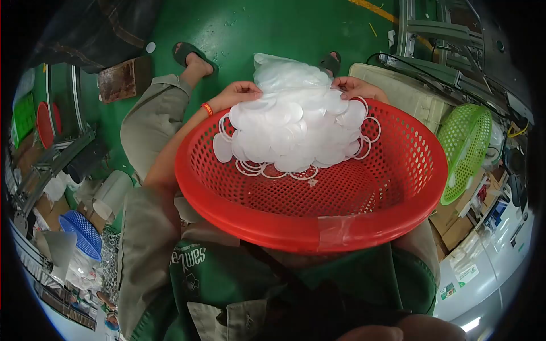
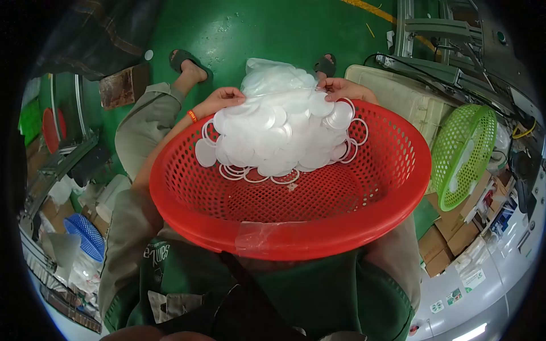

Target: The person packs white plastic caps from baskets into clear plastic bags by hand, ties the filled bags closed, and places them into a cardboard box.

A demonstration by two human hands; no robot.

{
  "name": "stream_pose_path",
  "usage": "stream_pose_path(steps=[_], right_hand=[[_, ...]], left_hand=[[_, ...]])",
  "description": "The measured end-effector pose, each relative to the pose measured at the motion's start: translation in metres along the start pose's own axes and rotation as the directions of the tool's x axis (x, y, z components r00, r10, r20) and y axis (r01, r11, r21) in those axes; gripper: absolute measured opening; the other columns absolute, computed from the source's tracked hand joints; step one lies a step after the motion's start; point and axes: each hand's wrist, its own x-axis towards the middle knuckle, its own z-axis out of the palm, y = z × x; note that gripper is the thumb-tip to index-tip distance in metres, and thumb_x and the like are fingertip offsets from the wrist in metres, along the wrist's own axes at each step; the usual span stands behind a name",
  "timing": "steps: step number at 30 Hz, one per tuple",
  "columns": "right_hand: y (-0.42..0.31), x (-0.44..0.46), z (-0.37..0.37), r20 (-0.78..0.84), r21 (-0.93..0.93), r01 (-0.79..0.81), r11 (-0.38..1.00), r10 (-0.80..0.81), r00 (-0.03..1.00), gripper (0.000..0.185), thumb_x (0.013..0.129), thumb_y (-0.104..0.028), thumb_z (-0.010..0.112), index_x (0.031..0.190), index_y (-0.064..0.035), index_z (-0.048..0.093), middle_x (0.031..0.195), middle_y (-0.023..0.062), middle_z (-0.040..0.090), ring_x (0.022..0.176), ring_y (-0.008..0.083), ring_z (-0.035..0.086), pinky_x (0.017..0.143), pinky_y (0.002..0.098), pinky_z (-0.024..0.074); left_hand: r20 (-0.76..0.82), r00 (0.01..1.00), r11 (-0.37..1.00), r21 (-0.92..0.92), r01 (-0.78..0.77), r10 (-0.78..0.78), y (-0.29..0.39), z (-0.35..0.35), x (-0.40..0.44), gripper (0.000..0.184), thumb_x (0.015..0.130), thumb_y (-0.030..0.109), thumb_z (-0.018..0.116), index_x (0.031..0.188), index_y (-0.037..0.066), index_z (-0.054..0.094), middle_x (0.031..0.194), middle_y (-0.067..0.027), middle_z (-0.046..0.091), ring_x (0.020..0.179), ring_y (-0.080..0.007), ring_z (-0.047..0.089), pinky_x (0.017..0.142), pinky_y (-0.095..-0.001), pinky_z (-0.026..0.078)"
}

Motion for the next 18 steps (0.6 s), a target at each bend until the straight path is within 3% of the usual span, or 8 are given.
stream_pose_path(steps=[3,5,7,9,10,12,14,18], right_hand=[[0.0,0.006,-0.004,0.02,-0.036,0.009,0.999,-0.008,1.0,0.03,0.074,0.005,0.061,0.102,-0.0026,0.053,0.092,0.0061,0.057,0.088,0.0185,0.06,0.077,0.0318,0.0518],[0.004,0.02,-0.023,-0.009,-0.072,0.024,0.997,-0.025,1.0,0.029,0.074,0.0,0.062,0.101,-0.0036,0.051,0.094,0.0095,0.059,0.083,0.0231,0.062,0.075,0.0389,0.0537],[0.01,0.037,-0.033,0.019,-0.037,0.052,0.998,-0.051,0.998,0.023,0.076,-0.001,0.062,0.098,-0.0039,0.054,0.091,0.0084,0.06,0.083,0.0225,0.062,0.074,0.0381,0.0539],[0.009,0.043,-0.026,-0.07,-0.031,0.009,0.999,-0.011,0.997,0.018,0.078,-0.004,0.063,0.095,-0.0042,0.055,0.087,0.0073,0.061,0.082,0.0217,0.062,0.075,0.0371,0.0533],[-0.01,0.017,0.02,-0.097,0.011,0.013,1.0,-0.012,0.995,0.021,0.08,-0.004,0.061,0.1,-0.0031,0.057,0.098,0.0096,0.059,0.089,0.0217,0.06,0.08,0.0355,0.051],[0.005,-0.005,0.068,-0.03,-0.255,0.555,0.792,-0.58,0.814,0.019,0.08,-0.008,0.063,0.098,-0.0039,0.057,0.095,0.0072,0.062,0.083,0.0183,0.061,0.074,0.0333,0.0516],[0.008,-0.001,0.063,-0.063,-0.135,0.487,0.863,-0.498,0.865,0.02,0.082,-0.009,0.061,0.1,-0.0032,0.057,0.098,0.0085,0.061,0.086,0.0192,0.061,0.078,0.0358,0.0503],[0.017,0.014,0.04,-0.312,0.245,0.149,0.958,-0.068,0.948,0.021,0.083,-0.021,0.061,0.096,-0.0046,0.059,0.093,0.0071,0.061,0.087,0.0198,0.059,0.081,0.0346,0.0478]], left_hand=[[-0.007,1.0,0.999,0.025,0.03,-0.03,0.008,-0.002,0.002,0.016,0.084,0.015,0.065,0.096,0.005,0.063,0.09,0.002,0.063,0.082,-0.0043,0.056,0.075,-0.0192,0.046],[-0.028,1.0,1.0,0.009,0.013,-0.013,0.008,-0.005,0.004,0.016,0.085,0.015,0.064,0.097,0.004,0.062,0.09,0.0015,0.063,0.082,-0.0047,0.056,0.075,-0.0194,0.046],[-0.053,0.998,0.998,-0.063,0.012,-0.016,0.004,-0.013,0.006,0.017,0.085,0.014,0.063,0.099,0.004,0.061,0.092,-0.0001,0.063,0.083,-0.0066,0.057,0.075,-0.0202,0.046],[-0.104,0.994,0.997,-0.077,0.016,-0.024,0.019,-0.02,-0.001,0.018,0.086,0.014,0.062,0.1,0.004,0.061,0.093,-0.0014,0.063,0.085,-0.0078,0.058,0.075,-0.021,0.047],[-0.169,0.984,0.994,-0.102,0.035,-0.052,0.022,-0.027,-0.003,0.018,0.086,0.014,0.062,0.101,0.004,0.061,0.093,-0.0022,0.063,0.085,-0.0085,0.058,0.076,-0.0217,0.047],[-0.199,0.974,0.986,-0.146,0.084,-0.112,0.031,-0.036,-0.004,0.019,0.086,0.014,0.062,0.102,0.004,0.061,0.092,-0.0023,0.063,0.085,-0.0091,0.058,0.075,-0.0222,0.048],[-0.19,0.979,0.997,-0.024,0.074,-0.077,0.031,-0.038,-0.004,0.018,0.086,0.014,0.062,0.101,0.004,0.062,0.091,-0.0011,0.063,0.084,-0.0082,0.058,0.075,-0.022,0.048],[-0.082,0.993,0.996,0.043,0.085,-0.081,0.037,-0.028,0.0,0.019,0.084,0.012,0.064,0.1,0.002,0.062,0.096,-0.0006,0.063,0.087,-0.0077,0.057,0.079,-0.0208,0.046]])
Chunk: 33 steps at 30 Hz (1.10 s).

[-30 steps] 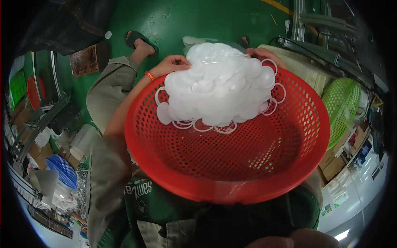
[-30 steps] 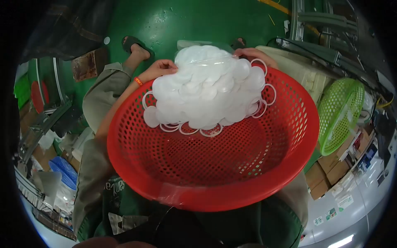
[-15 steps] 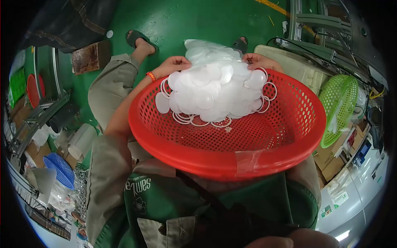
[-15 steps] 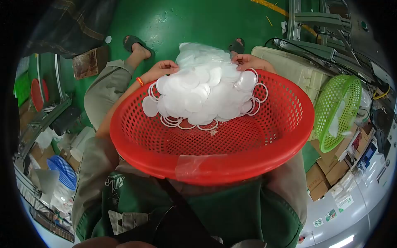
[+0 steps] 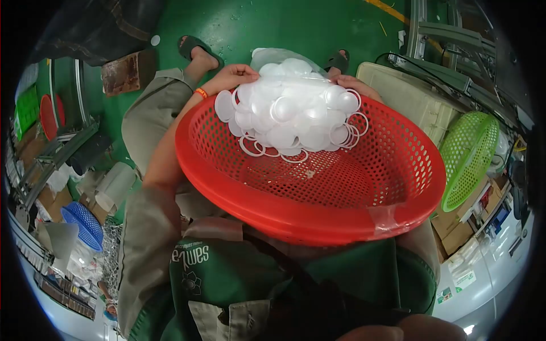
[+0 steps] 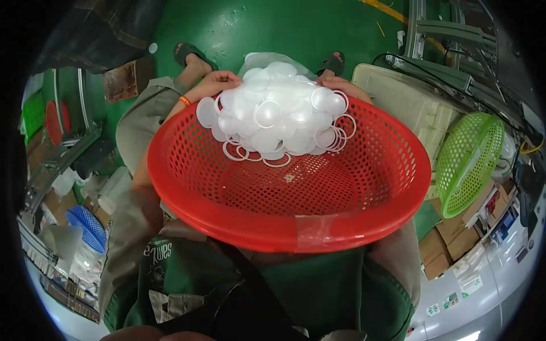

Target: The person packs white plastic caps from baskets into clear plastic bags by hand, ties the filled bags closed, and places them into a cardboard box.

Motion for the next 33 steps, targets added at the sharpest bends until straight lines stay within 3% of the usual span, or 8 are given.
stream_pose_path(steps=[3,6,10,15,19,28,31,33], right_hand=[[0.001,-0.013,0.011,0.009,0.107,0.098,0.989,-0.099,0.995,0.024,0.084,-0.026,0.059,0.099,-0.0066,0.059,0.091,0.0072,0.062,0.085,0.0193,0.06,0.079,0.0339,0.0485],[0.004,0.006,-0.029,0.299,-0.061,0.402,0.914,-0.367,0.881,0.036,0.09,-0.006,0.047,0.125,-0.0022,0.046,0.125,0.0107,0.049,0.117,0.0221,0.045,0.102,0.0344,0.0346],[-0.008,-0.009,-0.001,0.089,0.092,0.088,0.992,-0.097,0.991,0.029,0.088,-0.023,0.055,0.109,-0.0041,0.057,0.108,0.0088,0.058,0.099,0.0226,0.057,0.09,0.0357,0.0454],[-0.016,0.039,-0.045,0.388,-0.226,0.011,0.974,0.079,0.918,0.03,0.076,-0.003,0.061,0.105,-0.0001,0.055,0.097,0.012,0.062,0.089,0.0219,0.062,0.081,0.034,0.0501],[-0.052,0.061,-0.074,0.395,-0.607,0.262,0.75,-0.001,0.919,0.032,0.079,-0.005,0.063,0.109,0.0002,0.057,0.103,0.0063,0.061,0.092,0.0142,0.059,0.083,0.027,0.0469],[-0.054,0.043,-0.065,0.362,-0.464,0.379,0.8,-0.219,0.906,0.029,0.08,-0.003,0.061,0.108,-0.0013,0.059,0.106,0.0059,0.06,0.099,0.0154,0.056,0.089,0.0266,0.0431],[-0.013,0.039,-0.081,0.297,-0.375,0.397,0.838,-0.296,0.908,0.029,0.08,-0.003,0.061,0.109,-0.0015,0.059,0.105,0.0062,0.06,0.099,0.0157,0.056,0.089,0.0267,0.0431],[0.006,0.051,-0.08,0.267,-0.297,0.458,0.838,-0.387,0.882,0.029,0.08,-0.003,0.061,0.109,-0.0015,0.059,0.105,0.0064,0.06,0.099,0.016,0.056,0.089,0.0268,0.0431]], left_hand=[[-0.078,0.997,1.0,-0.017,-0.003,0.002,0.012,-0.006,0.008,0.019,0.086,0.014,0.063,0.101,0.002,0.062,0.098,-0.002,0.063,0.088,-0.0079,0.057,0.08,-0.0208,0.046],[-0.127,0.991,0.998,0.054,-0.026,0.033,0.023,-0.006,0.002,0.02,0.086,0.015,0.062,0.102,0.002,0.062,0.096,-0.0019,0.064,0.087,-0.0065,0.057,0.078,-0.0187,0.046],[-0.124,0.991,0.977,-0.2,-0.074,0.049,-0.004,0.0,0.002,0.019,0.087,0.014,0.061,0.103,0.003,0.061,0.093,0.0001,0.063,0.083,-0.0056,0.057,0.072,-0.0207,0.047],[0.013,1.0,1.0,-0.006,-0.015,0.015,-0.051,0.011,0.013,0.017,0.087,0.01,0.059,0.102,0.003,0.06,0.094,-0.0005,0.063,0.087,-0.0076,0.057,0.078,-0.0227,0.047],[-0.018,0.986,0.962,-0.221,-0.163,0.163,-0.032,0.013,0.009,0.017,0.092,0.012,0.052,0.106,0.003,0.058,0.098,0.0007,0.06,0.09,-0.0061,0.055,0.08,-0.0212,0.045],[-0.023,0.981,0.981,0.044,-0.189,0.19,-0.033,0.001,0.004,0.02,0.09,0.014,0.055,0.106,0.002,0.058,0.098,-0.001,0.061,0.089,-0.0077,0.056,0.08,-0.0227,0.046],[-0.087,0.992,0.972,-0.208,-0.108,0.091,0.002,0.002,-0.017,0.016,0.086,0.008,0.057,0.101,0.003,0.059,0.093,-0.0004,0.062,0.087,-0.0083,0.058,0.078,-0.0242,0.048],[-0.098,0.988,0.984,0.14,-0.107,0.121,0.0,0.014,-0.012,0.014,0.086,0.006,0.056,0.099,0.003,0.059,0.091,0.0002,0.061,0.085,-0.0075,0.056,0.077,-0.0235,0.047]])
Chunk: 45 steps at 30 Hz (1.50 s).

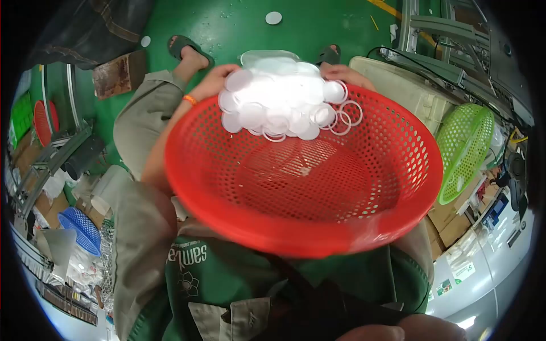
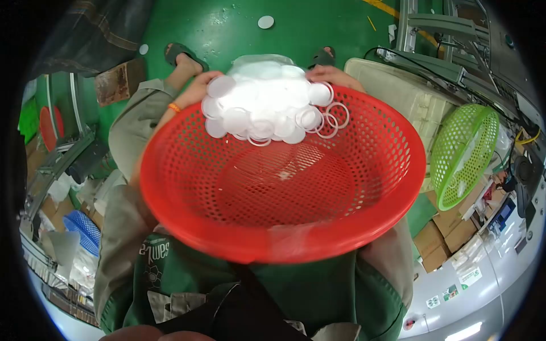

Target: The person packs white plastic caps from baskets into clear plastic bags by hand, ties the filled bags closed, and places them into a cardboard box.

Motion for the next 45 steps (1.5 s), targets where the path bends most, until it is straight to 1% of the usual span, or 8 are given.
stream_pose_path(steps=[1,3,17,24,30,33,35,45], right_hand=[[0.033,0.03,-0.048,0.164,-0.356,0.054,0.933,0.005,0.986,0.024,0.082,-0.007,0.061,0.105,-0.0016,0.06,0.098,0.0074,0.061,0.096,0.0163,0.058,0.085,0.0274,0.0461],[0.006,0.027,-0.014,0.018,0.056,-0.501,0.864,0.501,0.866,0.019,0.082,-0.009,0.061,0.1,-0.0032,0.06,0.092,0.0069,0.062,0.085,0.0156,0.061,0.075,0.0274,0.0495],[-0.041,0.066,-0.013,0.197,-0.203,-0.115,0.972,0.155,0.968,0.016,0.085,-0.009,0.06,0.1,-0.0032,0.062,0.087,-0.0007,0.063,0.076,0.0062,0.058,0.067,0.0196,0.0469],[-0.059,0.018,0.062,-0.263,-0.011,-0.545,0.839,0.523,0.811,0.026,0.081,-0.011,0.065,0.105,-0.0031,0.057,0.099,0.0067,0.062,0.088,0.0168,0.061,0.077,0.0301,0.0506],[-0.054,0.035,0.029,-0.075,-0.024,-0.547,0.837,0.545,0.835,0.024,0.083,-0.009,0.06,0.106,-0.0018,0.06,0.105,0.0087,0.061,0.091,0.0184,0.061,0.08,0.0324,0.0512],[-0.042,0.003,0.03,-0.058,0.02,-0.098,0.995,0.099,0.993,0.025,0.082,-0.01,0.062,0.105,0.0004,0.06,0.099,0.0092,0.064,0.085,0.0188,0.063,0.077,0.0321,0.052],[-0.036,0.028,0.011,0.042,-0.032,-0.599,0.8,0.6,0.799,0.023,0.084,-0.01,0.06,0.105,0.001,0.06,0.096,0.0108,0.065,0.082,0.0163,0.064,0.077,0.0299,0.0523],[-0.051,0.034,0.003,0.015,-0.141,-0.511,0.848,0.518,0.855,0.02,0.083,-0.014,0.063,0.096,0.0006,0.061,0.085,0.0098,0.065,0.07,0.0171,0.064,0.066,0.0287,0.0541]], left_hand=[[0.1,0.993,0.997,0.022,-0.067,0.065,-0.005,0.001,0.006,0.012,0.085,0.004,0.056,0.096,0.002,0.06,0.09,0.0005,0.06,0.084,-0.0069,0.055,0.076,-0.0231,0.046],[0.114,0.993,0.996,-0.09,-0.015,0.025,0.0,-0.001,0.01,0.014,0.087,0.008,0.057,0.098,0.0,0.06,0.093,-0.0003,0.061,0.086,-0.0075,0.056,0.078,-0.0232,0.046],[-0.022,0.966,0.952,-0.161,-0.258,0.258,0.039,-0.028,0.022,0.015,0.09,0.016,0.057,0.099,0.004,0.059,0.093,0.0018,0.06,0.085,-0.0064,0.054,0.079,-0.0213,0.043],[0.044,0.995,0.99,-0.112,-0.089,0.095,-0.033,-0.01,0.024,0.018,0.088,0.019,0.06,0.099,0.006,0.06,0.092,0.0039,0.06,0.083,-0.0051,0.053,0.073,-0.0215,0.044],[0.008,0.991,0.895,-0.429,0.122,-0.131,-0.043,-0.013,0.015,0.016,0.087,0.018,0.06,0.097,0.006,0.06,0.088,0.0023,0.059,0.07,-0.0055,0.052,0.065,-0.0214,0.045],[0.117,0.992,0.985,-0.17,-0.035,0.055,-0.041,0.005,0.014,0.015,0.088,0.015,0.059,0.099,0.004,0.06,0.092,-0.0003,0.061,0.084,-0.0067,0.056,0.077,-0.0229,0.047],[0.176,0.984,0.974,-0.213,0.073,-0.035,-0.042,0.015,0.011,0.014,0.088,0.013,0.059,0.098,0.003,0.061,0.092,-0.0013,0.062,0.086,-0.0073,0.057,0.08,-0.0231,0.046],[0.05,0.999,0.934,-0.356,0.026,-0.008,-0.025,0.026,0.002,0.015,0.088,0.016,0.059,0.098,0.004,0.06,0.092,-0.0005,0.062,0.084,-0.006,0.057,0.076,-0.0201,0.046]])
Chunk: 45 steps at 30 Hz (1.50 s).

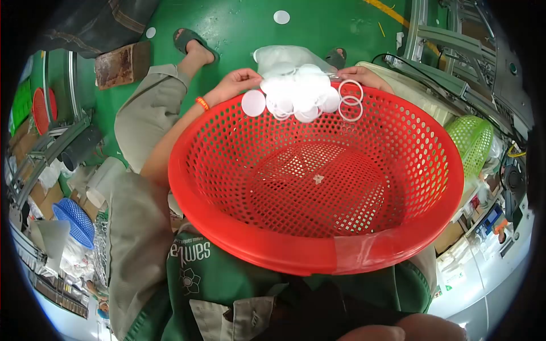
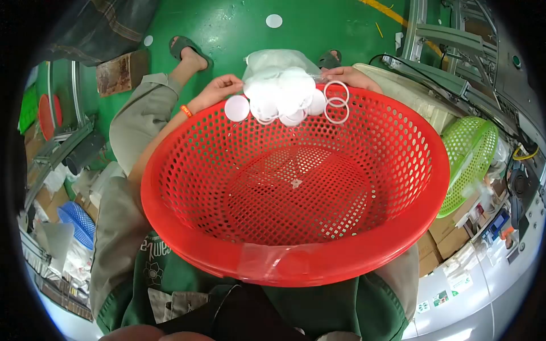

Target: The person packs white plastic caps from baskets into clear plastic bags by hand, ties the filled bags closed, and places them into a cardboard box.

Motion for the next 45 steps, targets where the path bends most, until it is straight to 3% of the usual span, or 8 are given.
stream_pose_path(steps=[27,31,33,38,40,41,42,45], right_hand=[[0.023,0.001,0.004,-0.123,-0.034,-0.074,0.997,0.07,0.99,0.03,0.082,-0.009,0.062,0.109,0.0034,0.057,0.102,0.0111,0.064,0.089,0.017,0.062,0.081,0.0298,0.0507],[0.036,-0.069,0.028,-0.034,0.101,0.291,0.951,-0.289,0.957,0.031,0.083,-0.012,0.06,0.11,0.0035,0.058,0.104,0.0139,0.064,0.093,0.0188,0.063,0.084,0.0332,0.0501],[0.046,-0.053,-0.011,0.455,-0.001,0.653,0.757,-0.581,0.675,0.02,0.084,-0.008,0.056,0.099,0.0052,0.06,0.109,0.0173,0.058,0.098,0.0228,0.058,0.087,0.0352,0.047],[-0.013,-0.067,-0.002,-0.202,-0.352,0.726,0.591,-0.805,0.557,0.019,0.081,-0.007,0.057,0.096,0.003,0.059,0.105,0.0152,0.059,0.097,0.023,0.058,0.085,0.0323,0.0475],[-0.061,0.029,-0.11,-0.128,-0.095,0.306,0.947,-0.317,0.94,0.023,0.08,-0.006,0.055,0.101,0.0018,0.058,0.097,0.0128,0.062,0.088,0.0212,0.062,0.078,0.0332,0.0515],[-0.074,0.065,-0.091,-0.289,0.001,0.377,0.926,-0.36,0.887,0.028,0.079,-0.006,0.054,0.106,0.0012,0.057,0.091,0.0117,0.064,0.08,0.0203,0.064,0.073,0.0332,0.0531],[-0.088,0.098,-0.078,-0.316,0.033,0.44,0.897,-0.408,0.857,0.03,0.079,-0.007,0.057,0.108,0.0014,0.058,0.092,0.0119,0.065,0.079,0.02,0.064,0.072,0.032,0.0527],[-0.111,0.202,-0.006,-0.635,-0.229,0.574,0.787,-0.567,0.525,0.037,0.071,-0.007,0.067,0.107,0.0008,0.06,0.091,0.0106,0.066,0.08,0.0172,0.063,0.072,0.0313,0.0514]], left_hand=[[-0.031,0.984,0.979,0.102,0.175,-0.173,-0.021,-0.015,0.01,0.018,0.088,0.022,0.061,0.098,0.007,0.061,0.083,0.0061,0.059,0.073,-0.002,0.051,0.065,-0.0196,0.042],[-0.163,0.986,0.998,0.049,0.041,-0.032,-0.02,-0.017,0.02,0.022,0.089,0.025,0.059,0.099,0.006,0.06,0.08,0.0073,0.056,0.063,-0.0028,0.044,0.06,-0.0176,0.038],[-0.227,0.97,0.996,-0.021,0.089,-0.092,-0.026,-0.025,0.027,0.022,0.091,0.026,0.056,0.1,0.006,0.057,0.075,0.0065,0.052,0.062,-0.0036,0.041,0.057,-0.0179,0.035],[-0.317,0.902,0.884,-0.449,0.128,-0.292,0.001,0.018,0.013,0.025,0.091,0.03,0.055,0.099,0.006,0.055,0.076,0.0014,0.056,0.067,-0.0107,0.051,0.06,-0.027,0.043],[-0.223,0.852,0.717,-0.66,0.226,-0.474,0.019,0.036,0.001,0.028,0.09,0.032,0.056,0.097,0.005,0.057,0.077,0.0001,0.059,0.067,-0.0141,0.055,0.061,-0.0307,0.046],[-0.2,0.948,0.964,0.047,0.262,-0.248,-0.018,0.023,0.014,0.031,0.087,0.037,0.058,0.093,0.006,0.058,0.079,-0.003,0.06,0.069,-0.0171,0.056,0.063,-0.0325,0.046],[0.004,0.995,0.693,0.718,0.065,-0.097,-0.054,0.01,0.028,0.035,0.084,0.041,0.061,0.09,0.007,0.058,0.081,-0.0061,0.062,0.07,-0.0201,0.057,0.065,-0.0343,0.047],[0.122,0.957,0.55,0.834,0.045,-0.263,-0.022,0.037,0.017,0.043,0.07,0.046,0.073,0.086,0.009,0.057,0.074,-0.0077,0.057,0.067,-0.0192,0.054,0.061,-0.0323,0.044]])
